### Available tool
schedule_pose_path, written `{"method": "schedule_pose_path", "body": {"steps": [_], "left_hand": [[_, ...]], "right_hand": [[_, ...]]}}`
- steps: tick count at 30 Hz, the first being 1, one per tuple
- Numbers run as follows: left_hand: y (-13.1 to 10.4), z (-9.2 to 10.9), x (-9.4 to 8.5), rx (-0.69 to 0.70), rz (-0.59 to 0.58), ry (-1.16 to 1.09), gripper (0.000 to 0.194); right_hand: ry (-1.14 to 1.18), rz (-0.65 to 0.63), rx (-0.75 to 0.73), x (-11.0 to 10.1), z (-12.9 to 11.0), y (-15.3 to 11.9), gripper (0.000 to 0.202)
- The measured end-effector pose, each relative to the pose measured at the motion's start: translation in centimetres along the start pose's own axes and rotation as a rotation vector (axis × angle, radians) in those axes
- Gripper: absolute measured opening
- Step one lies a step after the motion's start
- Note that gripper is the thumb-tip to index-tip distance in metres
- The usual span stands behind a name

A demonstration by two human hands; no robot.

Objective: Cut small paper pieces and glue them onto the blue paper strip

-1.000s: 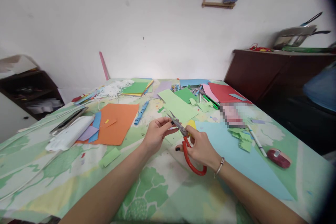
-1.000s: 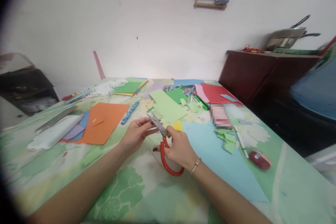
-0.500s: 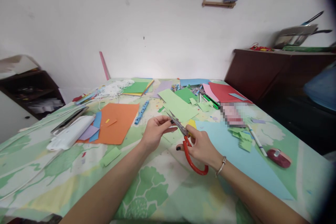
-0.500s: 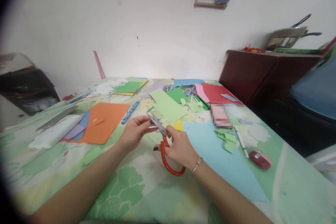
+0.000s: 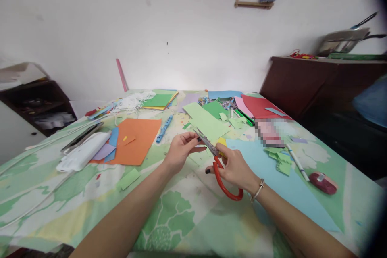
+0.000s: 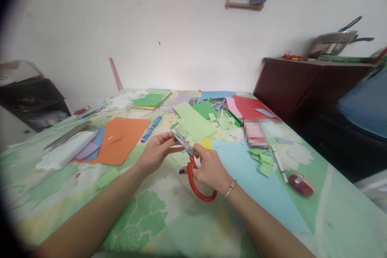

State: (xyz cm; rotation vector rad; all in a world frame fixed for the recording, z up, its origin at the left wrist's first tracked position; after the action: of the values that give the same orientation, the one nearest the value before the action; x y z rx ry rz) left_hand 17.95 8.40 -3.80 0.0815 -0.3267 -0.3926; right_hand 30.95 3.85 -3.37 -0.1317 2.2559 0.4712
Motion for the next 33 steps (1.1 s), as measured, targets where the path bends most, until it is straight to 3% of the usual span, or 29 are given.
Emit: {"method": "schedule_pose_path", "body": {"steps": [33], "left_hand": [[0.34,0.76,-0.57,0.045,-0.030,0.059,0.015]], "right_hand": [[0.035,-0.050,-0.004,0.17,0.08,0.05,0.026]]}}
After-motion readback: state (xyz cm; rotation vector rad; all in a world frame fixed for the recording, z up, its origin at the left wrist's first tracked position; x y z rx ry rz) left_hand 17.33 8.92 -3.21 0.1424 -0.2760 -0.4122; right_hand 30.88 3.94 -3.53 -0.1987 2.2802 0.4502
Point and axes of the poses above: each hand's wrist, its own y-axis towards the middle knuckle, its own x-axis out of the palm, z = x × y, the point moved 7 cm from there along y, towards the middle knuckle
